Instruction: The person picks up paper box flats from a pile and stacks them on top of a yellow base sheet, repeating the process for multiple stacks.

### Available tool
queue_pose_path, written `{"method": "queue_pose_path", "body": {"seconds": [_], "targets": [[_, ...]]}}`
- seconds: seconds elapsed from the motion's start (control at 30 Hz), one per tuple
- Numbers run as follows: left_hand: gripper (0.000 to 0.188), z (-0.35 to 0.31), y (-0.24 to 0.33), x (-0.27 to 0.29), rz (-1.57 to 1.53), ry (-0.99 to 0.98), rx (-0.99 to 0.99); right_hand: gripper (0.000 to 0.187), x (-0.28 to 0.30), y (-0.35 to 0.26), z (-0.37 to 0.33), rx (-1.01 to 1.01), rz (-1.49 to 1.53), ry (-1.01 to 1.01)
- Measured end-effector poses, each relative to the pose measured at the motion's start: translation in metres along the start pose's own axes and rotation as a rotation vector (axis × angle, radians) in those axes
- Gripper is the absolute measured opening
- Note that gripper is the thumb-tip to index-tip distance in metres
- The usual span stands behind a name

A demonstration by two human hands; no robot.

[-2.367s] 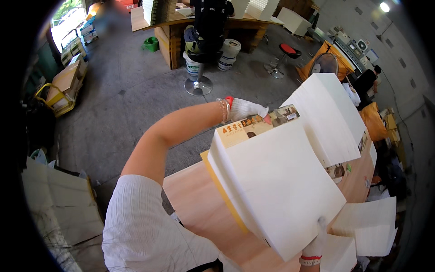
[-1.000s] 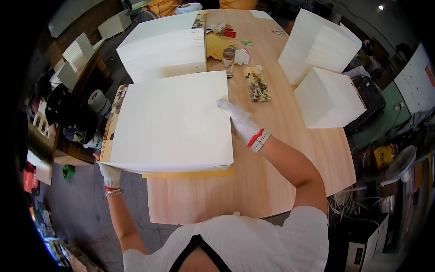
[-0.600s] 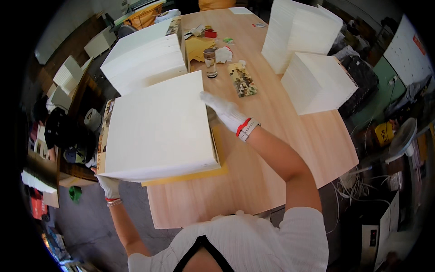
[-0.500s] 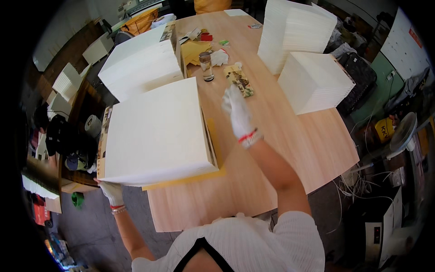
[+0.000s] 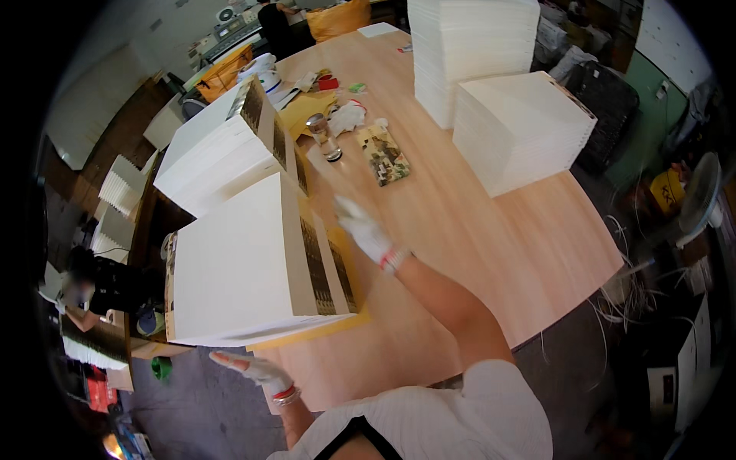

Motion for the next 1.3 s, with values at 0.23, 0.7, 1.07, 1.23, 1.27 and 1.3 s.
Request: {"method": "queue_pose_path", "body": {"seconds": [0.23, 0.7, 1.07, 1.23, 1.27, 1.3], "targets": [[0.085, -0.076, 0.068, -0.099, -0.153, 0.055, -0.025, 0.053, -0.049, 0.043, 0.137, 0.062, -0.553, -0.57], [0.072, -0.139, 0.084, -0.129, -0.046, -0.022, -0.132, 0.042, 0.121, 0.006, -0.005, -0.33, 0.288, -0.313], [0.022, -0.278, 0.131, -0.342, -0.243, -1.118, 0.375, 0.053, 0.666, -0.228, -0.107, 0.165, -0.904, 0.924], [0.044, -0.319, 0.142, -0.501, -0.488, -1.266, 0.82, 0.05, 0.686, -0.219, -0.061, 0.147, -1.086, 0.565], [0.047, -0.319, 0.133, -0.526, -0.468, -1.222, 0.858, 0.05, 0.677, -0.222, -0.059, 0.138, -1.065, 0.569], [0.051, -0.319, 0.132, -0.547, -0.449, -1.186, 0.896, 0.05, 0.672, -0.227, -0.061, 0.129, -1.047, 0.58]]}}
Point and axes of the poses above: each hand's wrist, its own z-axis towards the middle knuckle, its own x-axis out of the back of the hand, y = z × x, the point moved 4 cm from there along z, towards the middle knuckle, and after that the axes turned 13 degrees about x, right-handed, at the moved point
